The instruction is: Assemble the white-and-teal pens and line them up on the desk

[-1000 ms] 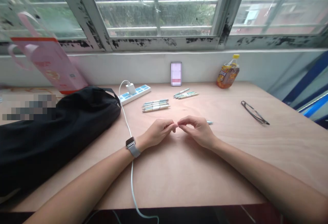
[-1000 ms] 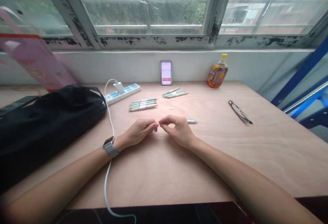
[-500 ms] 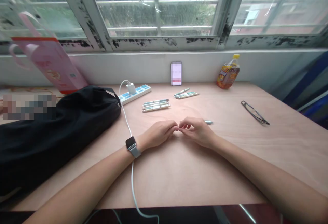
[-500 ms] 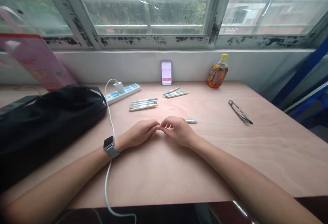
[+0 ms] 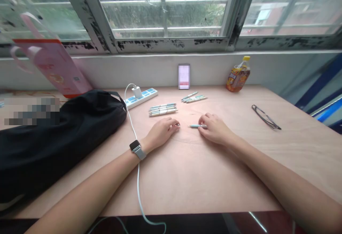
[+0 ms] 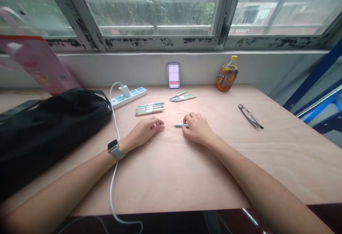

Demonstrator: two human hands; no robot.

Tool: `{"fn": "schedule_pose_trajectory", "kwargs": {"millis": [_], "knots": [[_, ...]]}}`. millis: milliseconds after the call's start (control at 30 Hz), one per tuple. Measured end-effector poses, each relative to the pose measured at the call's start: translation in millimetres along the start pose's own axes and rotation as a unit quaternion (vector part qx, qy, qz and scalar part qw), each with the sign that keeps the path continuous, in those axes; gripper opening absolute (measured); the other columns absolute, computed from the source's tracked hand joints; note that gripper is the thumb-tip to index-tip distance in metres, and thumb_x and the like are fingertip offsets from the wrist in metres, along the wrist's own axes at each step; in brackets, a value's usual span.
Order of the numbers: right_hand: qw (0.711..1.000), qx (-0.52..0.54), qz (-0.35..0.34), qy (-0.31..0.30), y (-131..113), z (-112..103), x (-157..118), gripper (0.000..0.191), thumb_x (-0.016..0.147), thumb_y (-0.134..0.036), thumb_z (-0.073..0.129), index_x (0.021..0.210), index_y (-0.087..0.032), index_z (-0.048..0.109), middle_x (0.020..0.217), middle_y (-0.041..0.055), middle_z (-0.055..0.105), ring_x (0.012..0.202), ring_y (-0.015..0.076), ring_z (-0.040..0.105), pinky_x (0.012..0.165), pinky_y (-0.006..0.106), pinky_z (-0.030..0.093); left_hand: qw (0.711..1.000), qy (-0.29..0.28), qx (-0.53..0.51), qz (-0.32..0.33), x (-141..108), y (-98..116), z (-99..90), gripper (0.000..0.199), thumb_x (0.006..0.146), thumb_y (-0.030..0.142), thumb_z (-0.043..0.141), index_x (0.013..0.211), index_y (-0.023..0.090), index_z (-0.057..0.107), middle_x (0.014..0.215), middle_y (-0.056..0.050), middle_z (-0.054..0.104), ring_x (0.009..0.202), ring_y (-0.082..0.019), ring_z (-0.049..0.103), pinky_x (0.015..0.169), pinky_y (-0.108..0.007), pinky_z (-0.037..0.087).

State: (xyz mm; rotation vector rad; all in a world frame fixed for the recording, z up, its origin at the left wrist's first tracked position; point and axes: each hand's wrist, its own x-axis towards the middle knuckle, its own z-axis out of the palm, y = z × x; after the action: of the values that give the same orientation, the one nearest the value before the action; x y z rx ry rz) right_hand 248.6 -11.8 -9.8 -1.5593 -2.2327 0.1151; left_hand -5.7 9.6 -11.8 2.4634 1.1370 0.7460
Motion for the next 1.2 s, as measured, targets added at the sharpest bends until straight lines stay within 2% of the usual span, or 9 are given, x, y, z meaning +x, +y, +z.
{"fn": "schedule_pose_trajectory", "kwargs": {"millis": [67, 200, 300, 733, 967, 1067, 1200], "knots": [[1.000, 0.021, 0.003, -0.010, 0, 2, 0, 0.004, 0.086, -0.020, 0.059, 0.084, -0.018, 0.062, 0.095, 0.0103, 0.066, 0.087, 0.0232, 0.059, 0.078, 0.035, 0.045, 1.000, -0.005, 0.007, -0.003, 0, 0, 0.4, 0.025, 0.097, 0.037, 0.053, 0.100, 0.019, 0.071, 0.092, -0.006, 0.066, 0.074, -0.017, 0.058, 0.069, -0.029, 0.044], [0.994, 0.100, -0.047, 0.002, -7, 5, -2, 0.002, 0.088, -0.018, 0.061, 0.086, -0.019, 0.062, 0.091, 0.0070, 0.067, 0.083, 0.0196, 0.060, 0.075, 0.031, 0.045, 1.000, -0.011, 0.009, 0.003, -2, 3, 1.7, 0.024, 0.098, 0.036, 0.054, 0.100, 0.019, 0.071, 0.091, -0.006, 0.066, 0.074, -0.016, 0.058, 0.068, -0.028, 0.043], [0.990, 0.122, -0.063, 0.003, -10, 6, -4, 0.001, 0.087, -0.019, 0.062, 0.087, -0.019, 0.062, 0.090, 0.0061, 0.067, 0.082, 0.0189, 0.061, 0.074, 0.031, 0.046, 1.000, -0.006, 0.005, 0.008, -2, 3, 2.5, 0.026, 0.098, 0.038, 0.054, 0.098, 0.019, 0.071, 0.089, -0.005, 0.066, 0.073, -0.016, 0.057, 0.068, -0.028, 0.042], [0.989, 0.137, -0.051, -0.011, -11, 5, -4, 0.002, 0.088, -0.018, 0.063, 0.090, -0.018, 0.063, 0.091, 0.0051, 0.068, 0.082, 0.0172, 0.061, 0.071, 0.028, 0.044, 0.999, -0.026, 0.001, 0.019, -2, 3, 1.5, 0.025, 0.098, 0.038, 0.054, 0.098, 0.019, 0.070, 0.089, -0.004, 0.065, 0.074, -0.015, 0.057, 0.066, -0.026, 0.040], [0.984, 0.133, -0.119, -0.018, -11, 3, -5, 0.009, 0.090, -0.013, 0.059, 0.094, -0.020, 0.062, 0.096, 0.0045, 0.067, 0.085, 0.0164, 0.061, 0.076, 0.027, 0.045, 0.997, -0.041, 0.006, 0.064, -3, 7, 0.5, 0.023, 0.099, 0.034, 0.053, 0.097, 0.019, 0.069, 0.090, -0.005, 0.066, 0.076, -0.015, 0.058, 0.068, -0.026, 0.041], [0.983, 0.132, -0.125, -0.007, -12, 3, -6, 0.010, 0.088, -0.010, 0.060, 0.092, -0.019, 0.062, 0.097, 0.0054, 0.065, 0.087, 0.0166, 0.061, 0.076, 0.026, 0.046, 0.995, -0.047, 0.020, 0.081, -3, 6, 0.3, 0.024, 0.100, 0.032, 0.051, 0.096, 0.018, 0.069, 0.089, -0.005, 0.067, 0.077, -0.016, 0.059, 0.068, -0.027, 0.041], [0.984, 0.124, -0.128, 0.019, -11, 5, -6, 0.022, 0.081, 0.000, 0.057, 0.092, -0.018, 0.063, 0.098, 0.0057, 0.064, 0.086, 0.0161, 0.061, 0.077, 0.026, 0.046, 0.995, -0.055, 0.016, 0.084, -3, 7, -1.6, 0.026, 0.101, 0.032, 0.050, 0.092, 0.017, 0.070, 0.086, -0.005, 0.067, 0.076, -0.016, 0.059, 0.068, -0.026, 0.041]]}}
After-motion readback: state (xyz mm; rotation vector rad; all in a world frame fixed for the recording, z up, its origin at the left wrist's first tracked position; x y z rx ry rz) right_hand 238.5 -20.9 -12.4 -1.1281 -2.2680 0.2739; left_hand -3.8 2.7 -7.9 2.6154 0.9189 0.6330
